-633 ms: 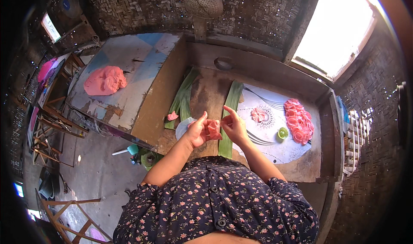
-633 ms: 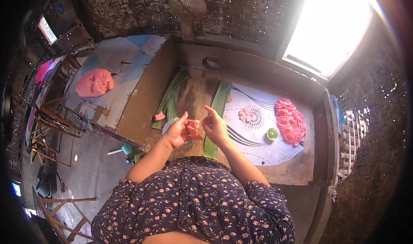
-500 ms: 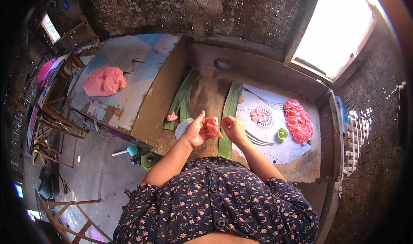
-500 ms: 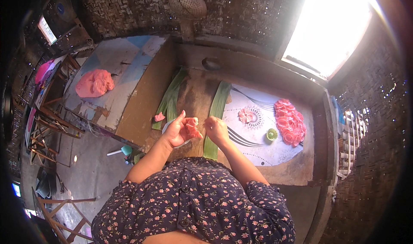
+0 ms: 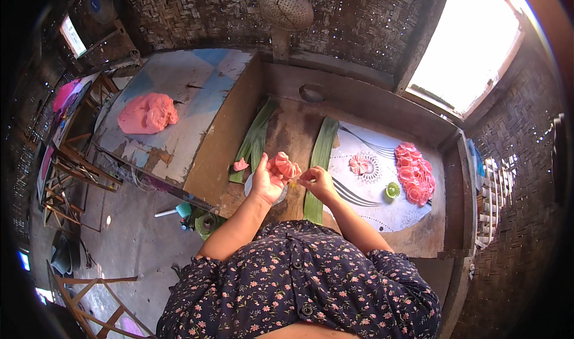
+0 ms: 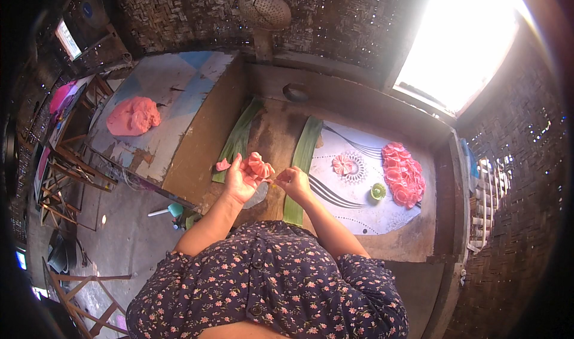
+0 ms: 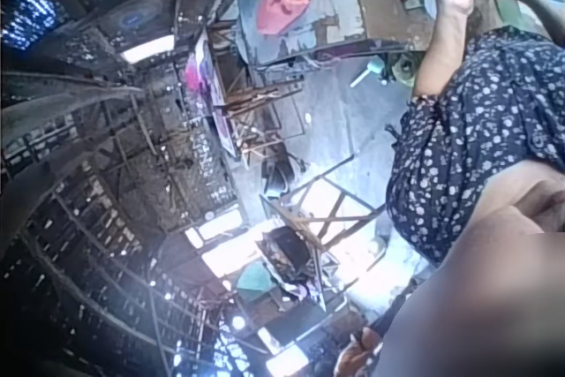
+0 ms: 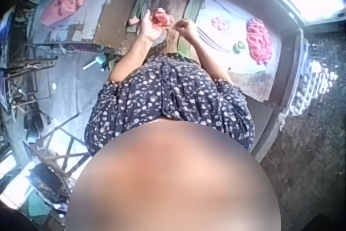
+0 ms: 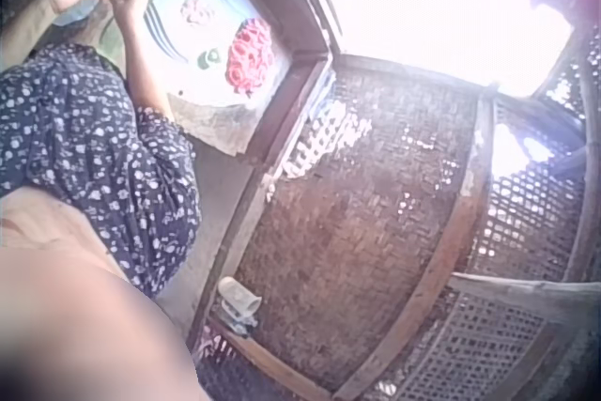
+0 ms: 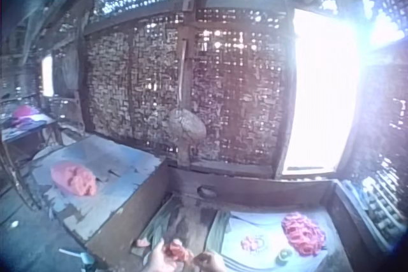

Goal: The person repeatedly takes small pieces of pink dough, rolls them between the palms, and shapes them into flower-like forms. The finished pieces are placed on a patterned mat on the table. Green leaves and a plastic lid are also handled during the process.

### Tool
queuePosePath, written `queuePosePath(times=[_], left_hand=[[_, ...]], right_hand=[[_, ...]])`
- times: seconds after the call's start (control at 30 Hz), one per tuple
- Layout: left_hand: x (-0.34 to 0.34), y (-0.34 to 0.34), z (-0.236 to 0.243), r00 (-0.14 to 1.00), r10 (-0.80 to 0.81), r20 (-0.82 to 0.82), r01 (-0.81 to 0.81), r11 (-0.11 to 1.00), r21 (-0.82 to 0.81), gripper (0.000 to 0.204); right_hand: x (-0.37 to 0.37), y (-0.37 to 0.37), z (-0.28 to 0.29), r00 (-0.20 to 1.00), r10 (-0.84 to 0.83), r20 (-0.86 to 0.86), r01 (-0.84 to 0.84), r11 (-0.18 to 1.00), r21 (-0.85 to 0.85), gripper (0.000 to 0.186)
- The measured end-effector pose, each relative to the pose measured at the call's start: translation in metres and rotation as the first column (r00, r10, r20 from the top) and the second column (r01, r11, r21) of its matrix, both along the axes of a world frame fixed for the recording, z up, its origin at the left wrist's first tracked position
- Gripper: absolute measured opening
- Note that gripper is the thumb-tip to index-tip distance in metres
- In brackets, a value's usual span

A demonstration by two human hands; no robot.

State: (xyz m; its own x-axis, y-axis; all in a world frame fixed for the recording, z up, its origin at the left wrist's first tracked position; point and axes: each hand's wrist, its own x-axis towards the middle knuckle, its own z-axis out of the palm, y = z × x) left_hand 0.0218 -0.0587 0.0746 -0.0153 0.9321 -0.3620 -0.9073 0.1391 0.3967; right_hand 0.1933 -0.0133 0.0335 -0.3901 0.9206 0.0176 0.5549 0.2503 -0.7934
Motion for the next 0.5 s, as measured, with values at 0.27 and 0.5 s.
queuePosePath(times=[0.27,0.5], left_hand=[[0.000,0.002,-0.002,1.000,0.025,0.016,-0.025,1.000,-0.017,0.046],[-0.005,0.005,-0.004,0.998,0.057,0.042,-0.057,0.998,0.002,0.046]], right_hand=[[-0.002,-0.005,0.011,0.980,-0.060,-0.191,0.029,0.987,-0.161,0.022],[-0.003,-0.007,0.014,0.966,-0.054,-0.255,0.025,0.993,-0.115,0.025]])
